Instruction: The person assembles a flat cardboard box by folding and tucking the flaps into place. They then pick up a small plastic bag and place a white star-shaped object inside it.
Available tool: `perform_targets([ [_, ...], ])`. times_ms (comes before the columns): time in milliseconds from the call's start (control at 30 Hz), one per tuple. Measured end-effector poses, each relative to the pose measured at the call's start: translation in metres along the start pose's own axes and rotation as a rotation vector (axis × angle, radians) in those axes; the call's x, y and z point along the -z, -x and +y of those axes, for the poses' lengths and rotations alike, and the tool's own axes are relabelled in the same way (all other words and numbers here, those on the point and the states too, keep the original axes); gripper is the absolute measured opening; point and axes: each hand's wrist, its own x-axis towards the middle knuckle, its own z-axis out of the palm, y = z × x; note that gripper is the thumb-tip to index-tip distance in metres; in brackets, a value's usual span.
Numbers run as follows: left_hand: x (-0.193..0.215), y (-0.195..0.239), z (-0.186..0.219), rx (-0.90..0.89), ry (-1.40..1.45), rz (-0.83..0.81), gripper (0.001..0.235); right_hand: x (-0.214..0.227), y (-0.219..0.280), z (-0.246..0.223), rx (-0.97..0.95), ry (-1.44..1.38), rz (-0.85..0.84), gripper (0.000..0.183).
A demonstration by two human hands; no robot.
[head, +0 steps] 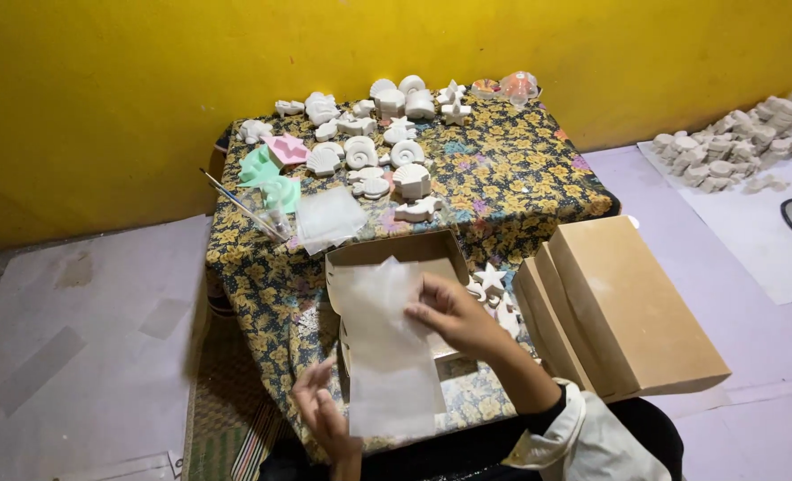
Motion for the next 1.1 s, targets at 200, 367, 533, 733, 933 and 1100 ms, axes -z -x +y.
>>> perform_targets([
  [200,-0.015,0.009,0.067,0.562,0.219,-0.588,0.051,-0.019,0.040,0.005,0.013,0.334,0.190,0.017],
  [367,-0.008,0.032,0.054,0.685,0.066,-0.492,0.028,-0.006,0.065,0.017,0.042,0.420,0.317,0.020],
  [533,0.011,0.050,0.033,0.812,0.066,-0.438,0.027,0.012,0.091,0.020,0.040,0.415,0.478,0.033],
  [733,0.033,0.067,0.027,0.875,-0.236,-0.476,0.062,0.018,0.123,-0.004,-0.083,0.771,0.546,0.072],
  [933,0.057,0.077,-0.017,0.646,-0.514,-0.514,0.043,0.019,0.132,0.003,-0.068,0.492,0.435,0.009],
  [1100,0.047,0.071,0.001,0.695,-0.573,-0.478,0.030,0.007,0.134,-0.002,0.018,-0.184,-0.132,0.014],
])
